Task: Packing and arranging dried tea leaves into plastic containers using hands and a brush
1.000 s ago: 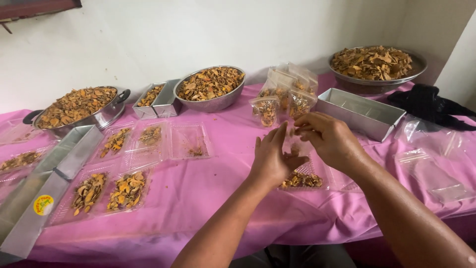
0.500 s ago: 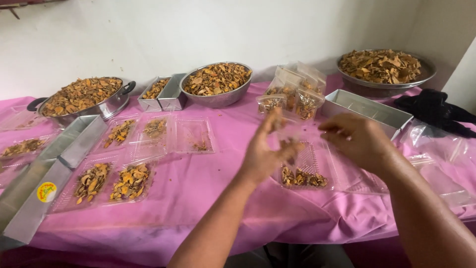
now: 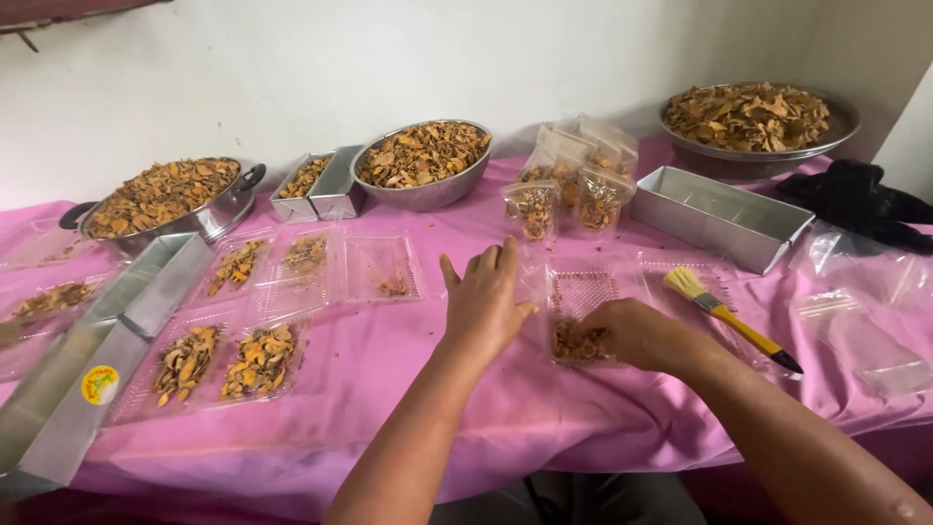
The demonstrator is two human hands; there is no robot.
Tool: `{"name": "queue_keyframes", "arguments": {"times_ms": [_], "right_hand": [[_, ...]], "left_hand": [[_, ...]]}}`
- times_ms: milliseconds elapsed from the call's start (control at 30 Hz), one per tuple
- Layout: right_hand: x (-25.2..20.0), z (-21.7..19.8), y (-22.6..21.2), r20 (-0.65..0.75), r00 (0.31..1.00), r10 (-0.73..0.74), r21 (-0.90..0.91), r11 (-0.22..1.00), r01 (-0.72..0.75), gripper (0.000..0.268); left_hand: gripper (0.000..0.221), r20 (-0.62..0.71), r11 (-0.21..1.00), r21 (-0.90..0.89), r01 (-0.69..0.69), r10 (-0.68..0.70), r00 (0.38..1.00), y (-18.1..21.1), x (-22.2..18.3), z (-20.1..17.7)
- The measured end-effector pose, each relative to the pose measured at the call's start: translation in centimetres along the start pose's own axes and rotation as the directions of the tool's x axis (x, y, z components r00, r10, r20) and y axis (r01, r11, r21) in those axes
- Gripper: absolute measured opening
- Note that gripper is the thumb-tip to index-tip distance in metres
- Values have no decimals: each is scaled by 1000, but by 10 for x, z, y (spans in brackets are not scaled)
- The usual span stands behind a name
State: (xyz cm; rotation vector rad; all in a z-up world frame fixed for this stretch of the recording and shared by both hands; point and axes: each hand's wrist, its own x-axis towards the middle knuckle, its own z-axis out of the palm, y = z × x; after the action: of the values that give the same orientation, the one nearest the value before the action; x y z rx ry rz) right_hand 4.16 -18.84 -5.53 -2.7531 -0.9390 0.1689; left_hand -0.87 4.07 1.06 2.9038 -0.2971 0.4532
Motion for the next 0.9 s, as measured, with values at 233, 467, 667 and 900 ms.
{"name": "queue_keyframes", "arguments": {"times_ms": [233, 467, 667, 900], "right_hand": [[-22, -32, -39, 62, 998, 8, -20, 1000, -7, 56], [15, 14, 5, -52, 996, 67, 50, 997, -64, 33], [25, 8, 17, -213, 967, 139, 314, 947, -67, 26], [19, -20, -15, -389, 823, 414, 858, 487, 160, 36]], "left_hand": [[99, -28, 995, 99, -26, 29, 999, 3, -4, 8], [94, 10, 997, 61, -39, 38, 999, 11, -4, 12], [88, -11, 994, 98, -58, 59, 998, 23, -7, 15], [78, 16, 995, 73, -61, 60, 998, 44, -6, 17]]}}
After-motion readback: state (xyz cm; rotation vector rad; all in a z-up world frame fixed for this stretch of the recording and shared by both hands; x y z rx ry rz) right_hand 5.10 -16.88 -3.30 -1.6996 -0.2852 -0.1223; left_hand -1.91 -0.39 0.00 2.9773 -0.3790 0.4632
